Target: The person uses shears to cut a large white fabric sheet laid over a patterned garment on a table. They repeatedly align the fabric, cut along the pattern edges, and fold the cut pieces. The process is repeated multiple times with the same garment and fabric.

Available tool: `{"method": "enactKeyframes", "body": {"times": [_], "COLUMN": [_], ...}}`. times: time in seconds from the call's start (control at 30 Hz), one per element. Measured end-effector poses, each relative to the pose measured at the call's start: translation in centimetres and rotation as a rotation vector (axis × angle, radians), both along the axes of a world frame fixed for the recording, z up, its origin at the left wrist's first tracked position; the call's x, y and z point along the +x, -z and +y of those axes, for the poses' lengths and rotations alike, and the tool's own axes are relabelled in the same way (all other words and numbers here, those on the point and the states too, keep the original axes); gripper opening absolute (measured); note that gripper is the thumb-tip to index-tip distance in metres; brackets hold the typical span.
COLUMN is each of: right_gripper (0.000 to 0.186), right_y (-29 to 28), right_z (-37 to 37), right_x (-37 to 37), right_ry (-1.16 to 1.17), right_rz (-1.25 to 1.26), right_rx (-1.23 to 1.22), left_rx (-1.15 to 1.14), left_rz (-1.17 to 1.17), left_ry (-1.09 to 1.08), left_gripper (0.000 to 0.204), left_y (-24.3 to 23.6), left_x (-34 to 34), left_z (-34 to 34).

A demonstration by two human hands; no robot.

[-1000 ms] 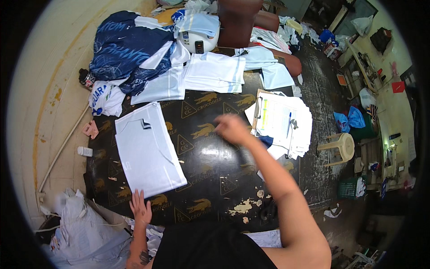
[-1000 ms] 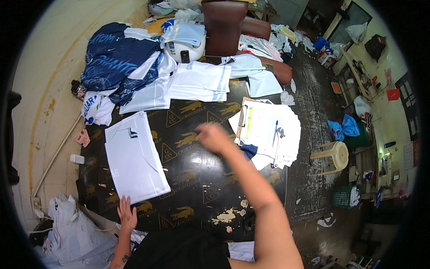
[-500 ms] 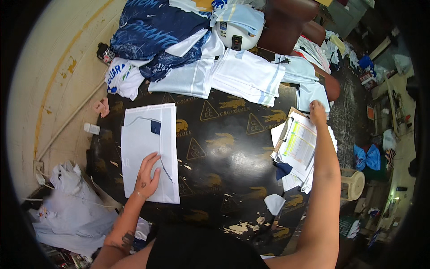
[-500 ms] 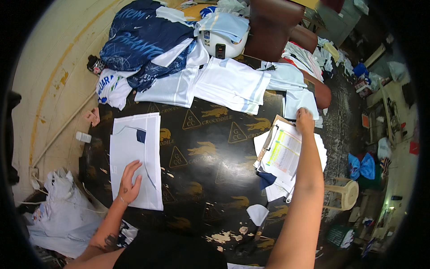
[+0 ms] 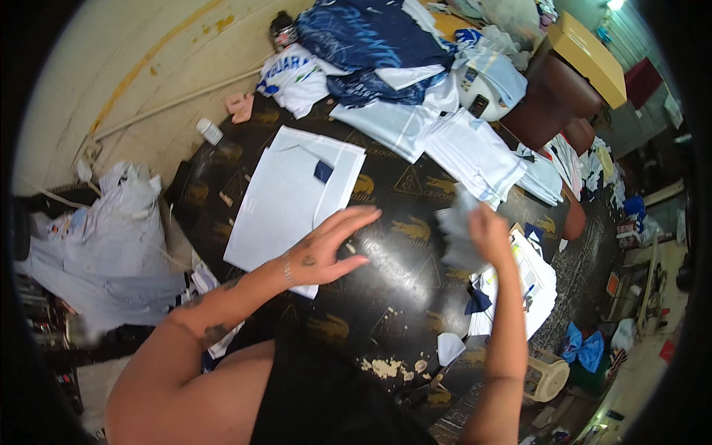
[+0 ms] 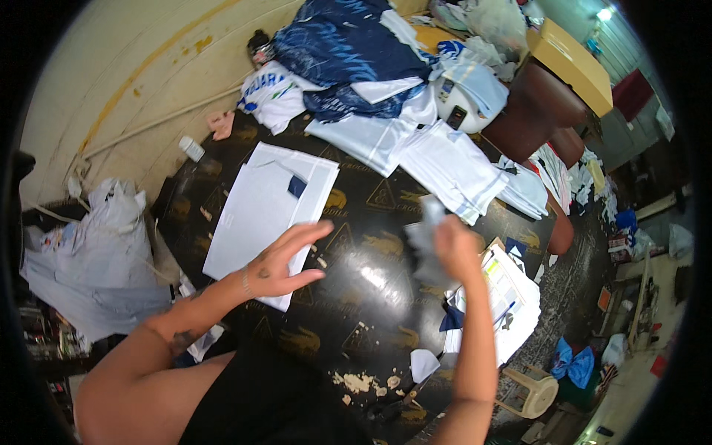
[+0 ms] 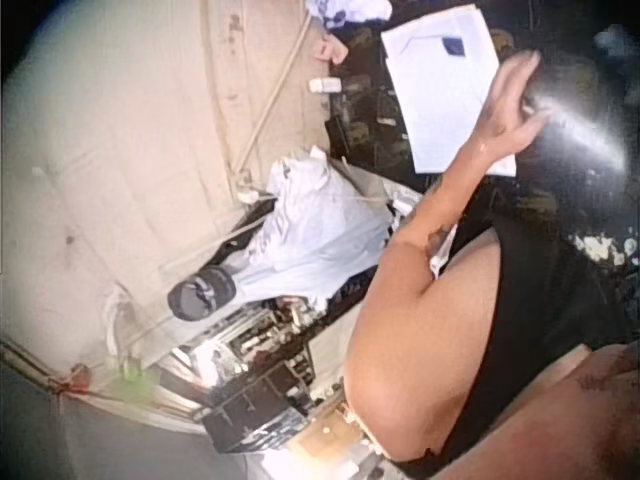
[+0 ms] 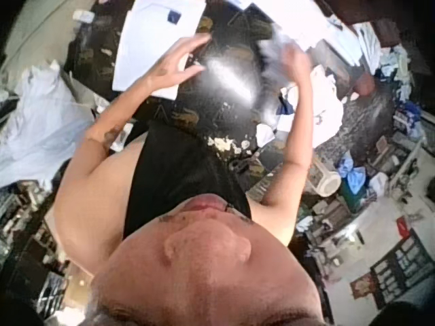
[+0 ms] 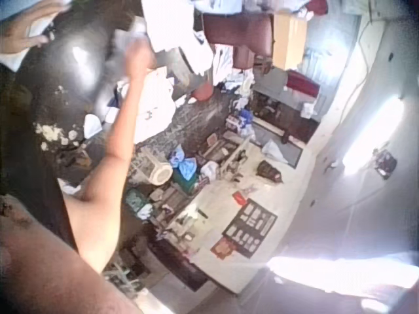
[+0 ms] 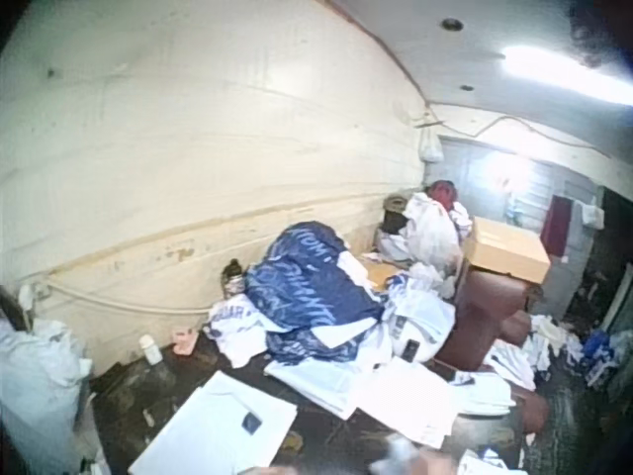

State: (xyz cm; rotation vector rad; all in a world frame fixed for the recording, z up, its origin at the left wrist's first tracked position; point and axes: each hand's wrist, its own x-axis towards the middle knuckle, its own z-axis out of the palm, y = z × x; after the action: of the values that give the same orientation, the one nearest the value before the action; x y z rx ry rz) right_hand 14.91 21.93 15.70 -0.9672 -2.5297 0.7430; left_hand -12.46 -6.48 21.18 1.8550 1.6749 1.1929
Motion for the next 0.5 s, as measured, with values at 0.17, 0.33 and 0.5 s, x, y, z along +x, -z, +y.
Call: {"method": "enactKeyframes", "body": {"times": [0.17, 0.33, 0.5], "right_gripper": [0.039, 0.045, 0.023], "right_y": [-5.8, -6.1, -2.4], "right_z": [-18.7, -18.3, -14.3], "right_x": [-10.0, -15.1, -23.5], "right_ry": [-0.450, -0.511, -0.211], "right_rz": [0.017, -0.275, 0.142], "right_rx": [-0.421, -0.396, 0.105], "left_rx": [-0.558, -0.538, -0.178], "left_rz": [-0.049, 0.160, 0.070], "left_ry": [0.229, 0.174, -0.083], "left_gripper": [0.066, 0.028, 0.017], "left_y": [-1.1, -2.3, 0.9], "left_x": [-4.0, -17.3, -25.8], "left_z": [-0.7, -4.7, -2.6]}}
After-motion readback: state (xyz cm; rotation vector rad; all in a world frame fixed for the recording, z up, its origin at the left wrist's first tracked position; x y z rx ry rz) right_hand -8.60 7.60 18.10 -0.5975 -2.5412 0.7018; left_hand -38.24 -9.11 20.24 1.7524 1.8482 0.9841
